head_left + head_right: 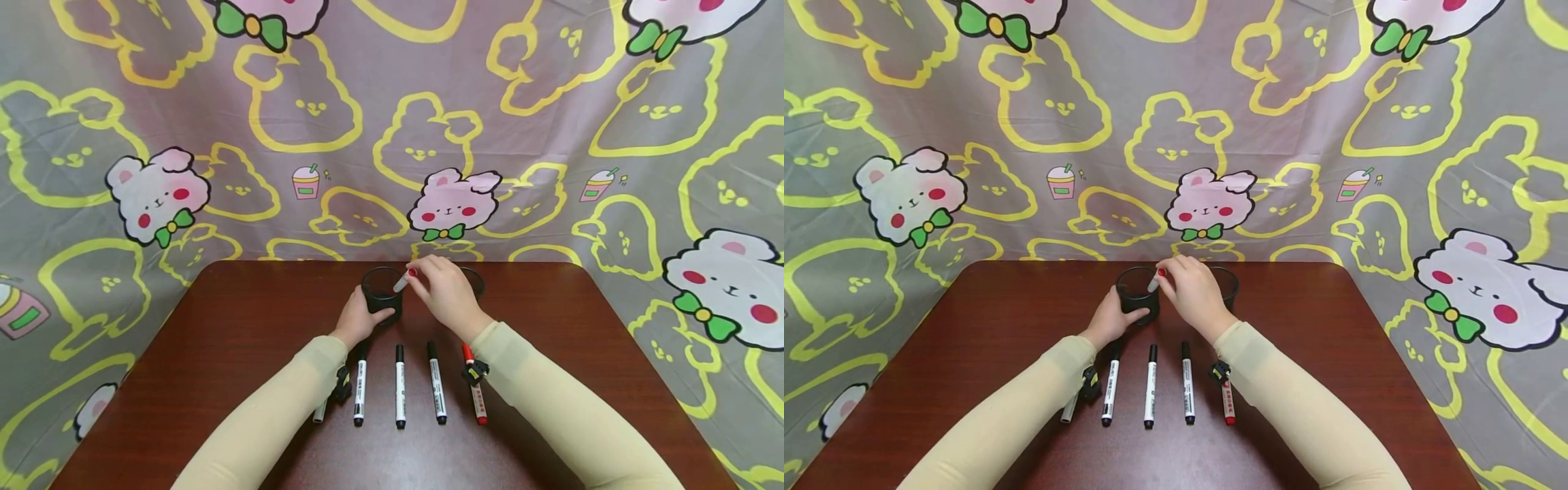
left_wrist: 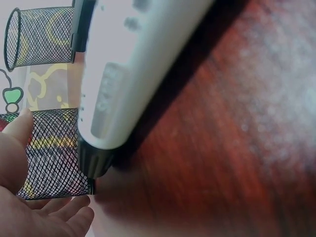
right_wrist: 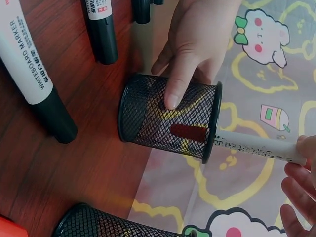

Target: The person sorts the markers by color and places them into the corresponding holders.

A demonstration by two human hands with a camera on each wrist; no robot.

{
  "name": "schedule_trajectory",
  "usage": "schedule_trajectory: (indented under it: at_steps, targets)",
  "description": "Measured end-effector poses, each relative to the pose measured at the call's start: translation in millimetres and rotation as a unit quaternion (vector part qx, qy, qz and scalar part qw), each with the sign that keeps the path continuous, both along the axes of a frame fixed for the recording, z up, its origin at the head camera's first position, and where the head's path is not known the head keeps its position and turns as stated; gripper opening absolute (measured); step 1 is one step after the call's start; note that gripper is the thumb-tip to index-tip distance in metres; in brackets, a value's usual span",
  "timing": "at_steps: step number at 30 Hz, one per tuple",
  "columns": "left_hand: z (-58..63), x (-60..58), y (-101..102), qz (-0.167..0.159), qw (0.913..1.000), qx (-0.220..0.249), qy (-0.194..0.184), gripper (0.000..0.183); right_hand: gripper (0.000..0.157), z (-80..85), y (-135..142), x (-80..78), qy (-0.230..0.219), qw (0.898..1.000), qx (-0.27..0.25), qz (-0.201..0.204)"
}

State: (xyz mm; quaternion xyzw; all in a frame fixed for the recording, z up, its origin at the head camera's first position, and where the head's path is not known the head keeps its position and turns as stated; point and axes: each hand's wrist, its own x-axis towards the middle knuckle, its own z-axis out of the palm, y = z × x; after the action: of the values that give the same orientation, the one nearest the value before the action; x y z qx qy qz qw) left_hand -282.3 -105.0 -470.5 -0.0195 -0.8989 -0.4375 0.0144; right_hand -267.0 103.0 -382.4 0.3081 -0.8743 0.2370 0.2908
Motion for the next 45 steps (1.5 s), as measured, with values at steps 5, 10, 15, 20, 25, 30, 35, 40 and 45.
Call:
schedule_trajectory:
  at_steps: [5, 10, 15, 20, 25, 30, 35, 40, 45]
  targets:
    - [0.9, 0.7, 1, 0.000, 1.0000, 0.001, 0.003, 0.086, 0.023, -2.3, -1, -2.6, -0.003, 1.000, 0.002, 0.001]
    - [0.6, 0.7, 0, -0.001, 0.9999, 0.001, 0.010, 0.084, 0.022, -4.2, -3, -4.6, -0.011, 1.000, 0.014, 0.002]
    - [1.4, 0.8, 0, -0.001, 1.0000, 0.001, 0.008, 0.083, 0.021, -3.6, -5, -7.9, -0.009, 1.000, 0.022, 0.006]
    - [2.0, 1.0, 1, 0.000, 1.0000, -0.001, 0.007, 0.082, 0.019, -3.5, -6, -11.5, -0.017, 0.999, 0.038, 0.002]
    - [2.5, 1.6, 2, 0.002, 1.0000, -0.002, 0.009, 0.083, 0.020, -6.5, -8, -14.0, -0.020, 0.999, 0.047, 0.003]
    - [2.4, 0.9, 3, 0.001, 0.9999, -0.005, 0.015, 0.082, 0.019, -9.3, -10, -15.4, -0.017, 0.998, 0.053, 0.006]
    - [3.3, 1.3, 2, 0.000, 1.0000, 0.001, 0.010, 0.082, 0.018, -11.4, -12, -16.4, -0.028, 0.998, 0.060, 0.004]
    - [2.3, 0.1, 2, -0.001, 1.0000, -0.003, 0.009, 0.082, 0.021, -14.3, -14, -16.1, -0.062, 0.996, 0.065, -0.003]
    - [1.9, -1.0, 2, 0.002, 0.9999, -0.008, 0.012, 0.084, 0.021, -15.9, -16, -16.8, -0.068, 0.996, 0.063, 0.000]
